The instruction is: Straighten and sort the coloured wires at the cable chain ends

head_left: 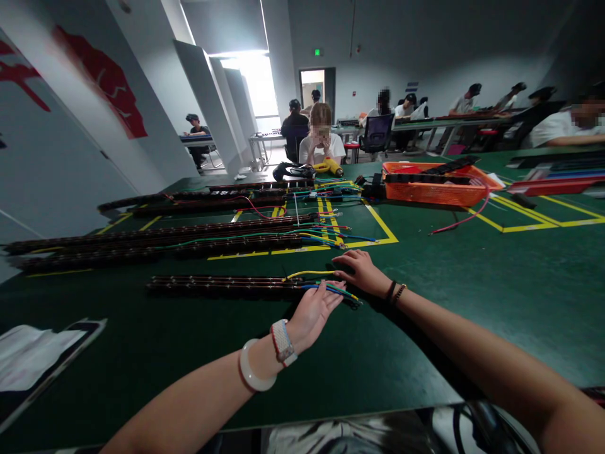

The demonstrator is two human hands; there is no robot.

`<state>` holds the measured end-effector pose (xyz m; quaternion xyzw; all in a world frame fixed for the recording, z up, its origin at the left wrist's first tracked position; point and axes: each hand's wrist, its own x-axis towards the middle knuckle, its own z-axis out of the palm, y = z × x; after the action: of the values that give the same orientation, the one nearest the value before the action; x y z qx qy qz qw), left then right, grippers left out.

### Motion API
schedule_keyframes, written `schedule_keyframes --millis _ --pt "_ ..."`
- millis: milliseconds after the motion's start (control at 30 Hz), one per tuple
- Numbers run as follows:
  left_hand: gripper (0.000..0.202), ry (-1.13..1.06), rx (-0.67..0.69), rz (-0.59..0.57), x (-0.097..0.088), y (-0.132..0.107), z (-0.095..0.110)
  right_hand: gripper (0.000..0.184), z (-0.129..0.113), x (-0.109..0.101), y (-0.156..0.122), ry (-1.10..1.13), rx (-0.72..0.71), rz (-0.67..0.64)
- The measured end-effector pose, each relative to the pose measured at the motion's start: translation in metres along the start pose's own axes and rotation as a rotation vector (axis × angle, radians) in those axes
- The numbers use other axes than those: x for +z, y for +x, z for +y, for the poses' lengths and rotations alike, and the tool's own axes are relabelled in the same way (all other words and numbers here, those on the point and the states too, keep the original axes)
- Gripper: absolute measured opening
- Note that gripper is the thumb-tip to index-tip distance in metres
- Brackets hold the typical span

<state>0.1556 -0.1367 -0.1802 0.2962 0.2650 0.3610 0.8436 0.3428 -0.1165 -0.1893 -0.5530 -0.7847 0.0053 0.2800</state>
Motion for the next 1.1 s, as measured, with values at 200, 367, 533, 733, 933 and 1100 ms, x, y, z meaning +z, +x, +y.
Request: schedule_keyframes --millis 200,367,533,733,933,1100 --pt "0.013 -0.008 0.011 0.018 -0.002 0.001 0.0 0.034 -0.011 -0.031 -0.01 -0.022 -0.291 -0.106" --pt "0.016 0.01 -0.019 0.032 0.004 -0.002 0.003 0.032 -0.016 -0.037 -0.012 -0.153 -0.554 -0.253" --pt "0.016 0.0 0.008 0.049 0.003 0.0 0.004 0.036 -0.015 -0.034 -0.01 -0.251 -0.409 -0.182" --pt "0.024 0.047 -0.001 0.068 0.002 0.002 0.005 0.037 -0.015 -0.034 -0.008 -0.348 -0.266 -0.067" --pt "0.022 0.063 0.03 0.068 0.004 0.0 0.004 0.036 -0.018 -0.033 -0.008 -0.328 -0.229 -0.097" --pt "0.025 0.079 0.026 0.078 0.006 -0.002 0.005 0.034 -0.018 -0.036 -0.006 -0.343 -0.122 0.029"
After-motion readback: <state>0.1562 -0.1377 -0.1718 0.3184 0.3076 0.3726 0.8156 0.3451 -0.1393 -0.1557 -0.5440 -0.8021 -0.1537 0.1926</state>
